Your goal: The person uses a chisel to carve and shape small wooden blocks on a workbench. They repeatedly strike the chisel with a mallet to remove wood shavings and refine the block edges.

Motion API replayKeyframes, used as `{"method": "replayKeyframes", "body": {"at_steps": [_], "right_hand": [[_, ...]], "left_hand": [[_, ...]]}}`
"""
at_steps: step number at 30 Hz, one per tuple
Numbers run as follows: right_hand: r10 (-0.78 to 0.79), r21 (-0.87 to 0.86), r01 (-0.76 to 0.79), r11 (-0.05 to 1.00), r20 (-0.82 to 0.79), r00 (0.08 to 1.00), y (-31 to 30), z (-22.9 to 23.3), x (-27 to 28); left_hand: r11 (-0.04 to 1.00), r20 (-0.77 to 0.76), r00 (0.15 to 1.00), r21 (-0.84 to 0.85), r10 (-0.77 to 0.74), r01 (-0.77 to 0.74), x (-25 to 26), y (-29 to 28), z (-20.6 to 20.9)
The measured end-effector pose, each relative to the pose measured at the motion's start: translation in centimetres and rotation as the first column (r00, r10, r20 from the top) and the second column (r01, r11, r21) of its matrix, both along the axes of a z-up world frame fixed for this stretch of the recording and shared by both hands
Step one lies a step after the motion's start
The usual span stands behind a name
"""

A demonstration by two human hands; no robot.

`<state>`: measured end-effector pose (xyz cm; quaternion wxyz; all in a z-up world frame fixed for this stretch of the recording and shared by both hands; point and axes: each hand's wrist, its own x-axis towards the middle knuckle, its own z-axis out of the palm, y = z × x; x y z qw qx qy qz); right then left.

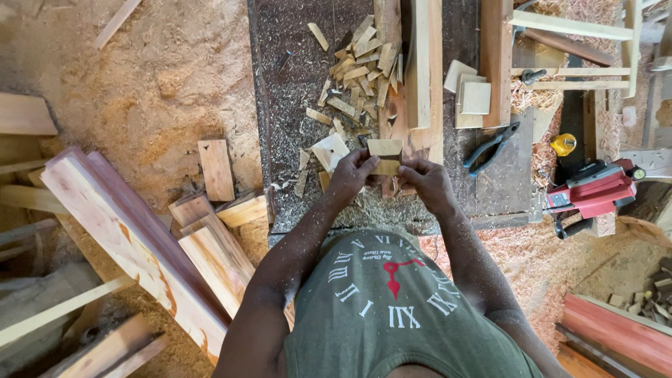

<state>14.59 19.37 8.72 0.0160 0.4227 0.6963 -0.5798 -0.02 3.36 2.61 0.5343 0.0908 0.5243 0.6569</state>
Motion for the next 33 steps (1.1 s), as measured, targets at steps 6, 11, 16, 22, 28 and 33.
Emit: {"method": "replayKeyframes", "body": {"at_steps": [6,11,16,22,28,33], "right_hand": [[0.082,0.312,-0.082,0.946,0.015,0.997,1.7,-2.0,0.8],[0.011,0.584,-0.162,0.796,0.253,0.967,6.6,-3.6,-2.2],[-0.032,0.693,-0.239,0.68,0.354,0.935,10.1,-5.1,-5.3],[-0.078,0.674,-0.228,0.703,0.391,0.917,11.4,-6.2,-7.5],[-0.073,0.683,-0.199,0.703,0.347,0.935,12.7,-6.8,-8.8],[-0.06,0.718,-0.217,0.661,0.339,0.939,13.6,-7.2,-9.7]], "left_hand": [[1.0,-0.066,0.998,0.014,0.014,-0.013,0.3,1.5,-1.0],[0.99,-0.252,0.961,-0.114,-0.115,0.088,0.4,0.7,-2.2],[0.996,-0.237,0.97,-0.084,-0.062,0.043,0.8,-0.6,-2.9],[0.993,-0.233,0.972,-0.122,-0.031,0.002,0.6,-1.8,-2.9],[0.987,-0.166,0.986,-0.154,0.008,-0.034,-0.3,-2.3,-2.1],[0.987,-0.185,0.982,-0.151,0.029,-0.058,-0.9,-2.6,-1.7]]}}
